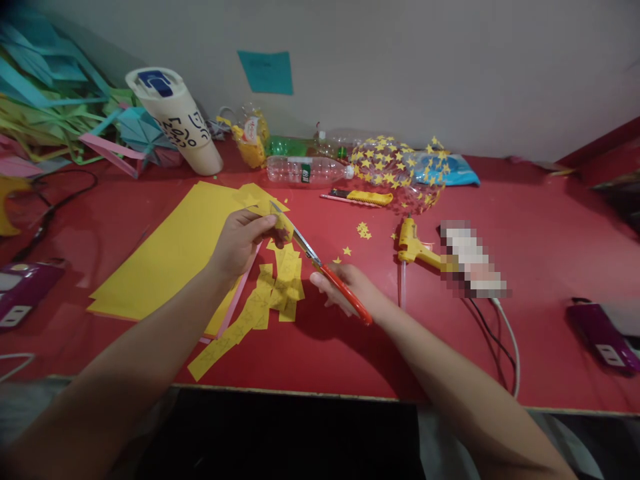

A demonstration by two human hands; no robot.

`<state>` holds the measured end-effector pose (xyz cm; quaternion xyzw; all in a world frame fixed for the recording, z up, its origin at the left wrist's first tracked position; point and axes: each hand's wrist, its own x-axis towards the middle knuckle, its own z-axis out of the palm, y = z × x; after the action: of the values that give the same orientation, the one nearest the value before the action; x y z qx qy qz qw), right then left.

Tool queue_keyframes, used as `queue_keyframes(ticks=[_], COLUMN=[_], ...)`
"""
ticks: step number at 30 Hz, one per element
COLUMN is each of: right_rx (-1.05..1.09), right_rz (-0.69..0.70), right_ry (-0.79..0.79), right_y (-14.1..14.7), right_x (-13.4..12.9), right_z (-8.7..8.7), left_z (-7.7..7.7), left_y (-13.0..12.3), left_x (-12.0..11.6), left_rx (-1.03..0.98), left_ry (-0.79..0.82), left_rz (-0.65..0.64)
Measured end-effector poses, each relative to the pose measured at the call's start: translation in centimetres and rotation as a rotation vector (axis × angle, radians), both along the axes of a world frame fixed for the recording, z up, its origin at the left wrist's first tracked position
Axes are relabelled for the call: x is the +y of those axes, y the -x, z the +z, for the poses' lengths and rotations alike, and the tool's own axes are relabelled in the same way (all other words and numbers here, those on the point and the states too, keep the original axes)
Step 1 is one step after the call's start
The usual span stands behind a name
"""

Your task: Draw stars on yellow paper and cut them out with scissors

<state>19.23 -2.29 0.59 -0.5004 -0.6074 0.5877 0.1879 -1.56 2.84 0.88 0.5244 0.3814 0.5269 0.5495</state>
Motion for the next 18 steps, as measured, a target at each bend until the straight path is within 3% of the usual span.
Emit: queue_keyframes(ticks=[5, 18], right_rx=[0.085, 0.027], right_rz=[0.008, -0.038], right_ry=[-0.021, -0.011], right_y=[0.18, 0.18], right_x=[-0.13, -0.15], right_z=[-0.06, 0.30], left_z=[0.00, 0.15], left_y=[-0.08, -0.08], left_x=[-0.01, 0.00], left_rx=[-0.018, -0.023], left_ry=[0.006, 0.008], left_rz=[-0.017, -0.021])
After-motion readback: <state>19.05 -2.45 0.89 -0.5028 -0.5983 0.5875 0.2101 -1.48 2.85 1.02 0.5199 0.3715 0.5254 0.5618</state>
